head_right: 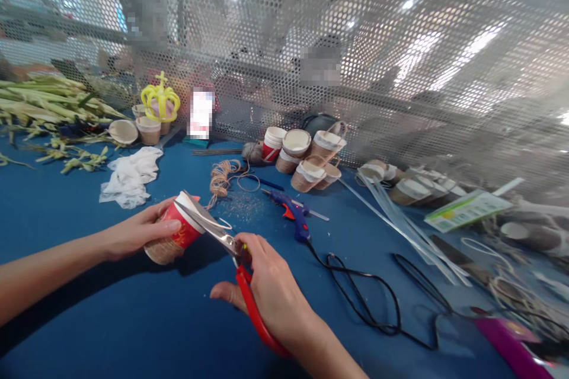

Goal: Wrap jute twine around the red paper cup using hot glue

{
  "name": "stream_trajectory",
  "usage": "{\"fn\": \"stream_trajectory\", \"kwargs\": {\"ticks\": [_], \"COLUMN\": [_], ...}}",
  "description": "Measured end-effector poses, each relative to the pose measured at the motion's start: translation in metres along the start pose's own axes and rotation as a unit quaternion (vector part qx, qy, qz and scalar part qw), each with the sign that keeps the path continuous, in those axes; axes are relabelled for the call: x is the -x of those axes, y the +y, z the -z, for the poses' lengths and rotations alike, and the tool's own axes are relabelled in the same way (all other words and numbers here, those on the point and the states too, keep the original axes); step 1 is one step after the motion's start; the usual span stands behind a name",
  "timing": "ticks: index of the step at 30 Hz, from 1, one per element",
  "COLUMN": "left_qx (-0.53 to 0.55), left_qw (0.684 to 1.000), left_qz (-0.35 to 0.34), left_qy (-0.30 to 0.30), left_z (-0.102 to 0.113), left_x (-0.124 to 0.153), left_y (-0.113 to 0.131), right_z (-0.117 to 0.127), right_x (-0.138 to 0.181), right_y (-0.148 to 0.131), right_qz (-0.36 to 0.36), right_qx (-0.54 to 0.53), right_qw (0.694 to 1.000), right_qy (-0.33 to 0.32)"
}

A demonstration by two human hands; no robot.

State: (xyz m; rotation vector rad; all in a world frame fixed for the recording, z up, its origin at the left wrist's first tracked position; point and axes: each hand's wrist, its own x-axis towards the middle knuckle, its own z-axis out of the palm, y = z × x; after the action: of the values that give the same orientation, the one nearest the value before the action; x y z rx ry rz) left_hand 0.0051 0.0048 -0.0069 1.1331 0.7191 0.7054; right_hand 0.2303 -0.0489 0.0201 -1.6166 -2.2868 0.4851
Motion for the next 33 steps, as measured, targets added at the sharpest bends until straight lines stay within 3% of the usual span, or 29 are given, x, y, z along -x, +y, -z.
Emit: {"fn": "stream_trajectory", "kwargs": {"ticks": [6,11,15,18,25,33], "left_qx": [-0.063,-0.030,0.052,0.051,-0.052,-0.070], "left_qw": [0.997,0.998,0.998,0.994,0.998,0.997], "left_qz": [-0.022,-0.014,0.043,0.082,0.046,0.024], "left_qy": [0.030,0.050,-0.008,-0.054,-0.004,0.020], "left_z": [0.0022,0.0037,0.0061,0.0066,0.0014,0.0022], "left_x": [-0.0008,-0.0013,-0.0028,-0.0033,-0.0022,-0.0031], "left_y": [0.0029,0.0038,0.0028,0.0014,-0.0020,-0.0026], "right_z": [-0.0018,-0.0050,-0.0038,-0.0016,-0.0017,-0.0010], "right_x": [0.0012,0.0027,0.0034,0.0025,0.0006,0.0013], "right_y": [0.0013,0.0026,0.0028,0.0020,0.0012,0.0008], "right_qz": [0.014,0.013,0.012,0.014,0.007,0.008], "right_qx": [0.021,0.034,0.038,0.034,0.018,0.046], "right_qw": [0.999,0.999,0.998,0.998,1.000,0.998], "right_qy": [0.019,0.036,0.051,0.043,0.003,0.030]}}
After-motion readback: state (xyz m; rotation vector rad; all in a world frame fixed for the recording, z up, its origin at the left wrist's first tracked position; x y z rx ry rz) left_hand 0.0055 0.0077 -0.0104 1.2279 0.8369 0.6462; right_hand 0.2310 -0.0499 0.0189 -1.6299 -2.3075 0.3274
